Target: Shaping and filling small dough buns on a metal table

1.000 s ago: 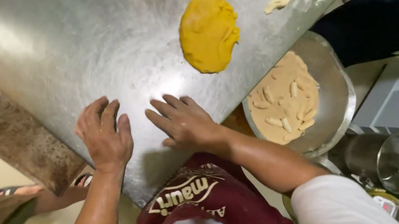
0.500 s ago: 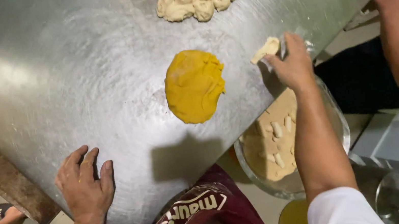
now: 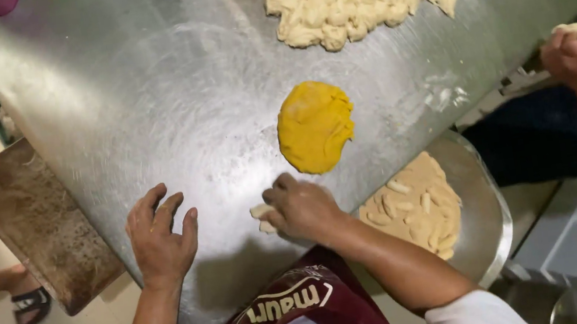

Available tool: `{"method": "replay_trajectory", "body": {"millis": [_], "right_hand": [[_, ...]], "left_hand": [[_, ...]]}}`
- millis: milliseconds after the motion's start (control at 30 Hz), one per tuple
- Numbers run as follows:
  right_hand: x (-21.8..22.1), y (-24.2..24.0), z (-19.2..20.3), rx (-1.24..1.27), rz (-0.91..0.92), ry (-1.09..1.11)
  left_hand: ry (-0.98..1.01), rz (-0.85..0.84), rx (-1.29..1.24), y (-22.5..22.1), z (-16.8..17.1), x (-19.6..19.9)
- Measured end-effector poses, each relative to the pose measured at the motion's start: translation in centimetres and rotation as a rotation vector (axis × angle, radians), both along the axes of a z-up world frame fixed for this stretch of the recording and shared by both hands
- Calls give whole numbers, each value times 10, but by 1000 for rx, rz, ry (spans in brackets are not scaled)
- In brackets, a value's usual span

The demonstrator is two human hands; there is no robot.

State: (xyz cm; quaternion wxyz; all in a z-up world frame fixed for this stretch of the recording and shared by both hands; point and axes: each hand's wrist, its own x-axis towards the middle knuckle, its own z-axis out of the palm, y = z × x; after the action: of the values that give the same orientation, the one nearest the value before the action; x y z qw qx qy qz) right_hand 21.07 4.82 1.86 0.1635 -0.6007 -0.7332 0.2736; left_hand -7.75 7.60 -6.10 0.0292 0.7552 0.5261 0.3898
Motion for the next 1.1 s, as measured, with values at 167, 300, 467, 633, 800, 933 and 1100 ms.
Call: {"method": "replay_trajectory", "body": {"millis": [167,300,467,633,800,933,1100], "right_hand": [[-53,21,-27,474,-44,50],[-82,32,-79,665,152,139],[-12,55,-69,-130,-177,1840],[156,45,-48,355,-340,348],[197,52,-60,70,-281,-147],[202,52,-99,431,-171,-138],[227,68,-126,654,-225,-94]], "left_hand": [[-143,-107,-111,-16,-4,-8],[-49,-173,-285,-38,3,9],[317,-204,-730,-15,56,87],[268,-189,-1235,-4,73,111],[-728,131,-1471,-13,83,84],[-1342,288,-1488,-28,49,72],[-1154,233,-1396,-21,54,107]]}}
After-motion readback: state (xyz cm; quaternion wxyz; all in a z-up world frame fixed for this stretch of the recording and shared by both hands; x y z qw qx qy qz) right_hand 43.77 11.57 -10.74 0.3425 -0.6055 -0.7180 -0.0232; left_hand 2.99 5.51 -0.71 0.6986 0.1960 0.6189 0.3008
